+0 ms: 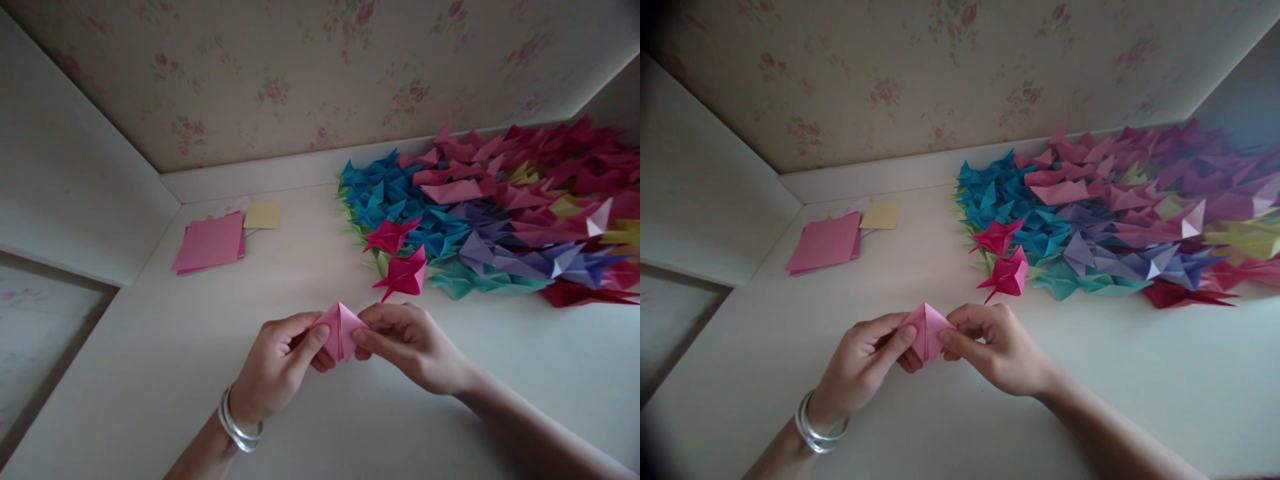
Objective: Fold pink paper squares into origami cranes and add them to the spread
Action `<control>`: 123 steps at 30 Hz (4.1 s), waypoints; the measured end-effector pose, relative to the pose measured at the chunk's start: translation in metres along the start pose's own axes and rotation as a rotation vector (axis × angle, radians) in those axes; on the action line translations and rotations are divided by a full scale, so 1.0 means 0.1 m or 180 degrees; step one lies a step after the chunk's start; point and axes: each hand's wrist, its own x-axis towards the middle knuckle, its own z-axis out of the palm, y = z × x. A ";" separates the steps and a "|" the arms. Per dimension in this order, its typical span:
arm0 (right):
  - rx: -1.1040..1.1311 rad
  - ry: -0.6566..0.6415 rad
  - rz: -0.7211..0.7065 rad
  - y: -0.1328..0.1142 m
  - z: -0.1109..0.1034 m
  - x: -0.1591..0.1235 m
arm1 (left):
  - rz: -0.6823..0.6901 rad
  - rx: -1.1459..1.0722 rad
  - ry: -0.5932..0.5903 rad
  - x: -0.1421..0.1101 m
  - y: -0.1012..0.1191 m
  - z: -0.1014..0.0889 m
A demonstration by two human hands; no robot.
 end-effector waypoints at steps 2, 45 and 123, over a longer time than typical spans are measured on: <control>0.0307 -0.0018 0.0124 0.00 0.00 0.00 | -0.0023 -0.0132 -0.0051 -0.01 0.00 -0.01; -0.0176 0.0642 -0.0003 0.16 0.19 0.04 | -0.0383 -0.0450 0.0209 0.00 -0.15 0.20; 0.1186 0.0353 0.0186 0.12 0.10 0.08 | -0.0553 -0.1348 0.0013 -0.02 -0.05 0.09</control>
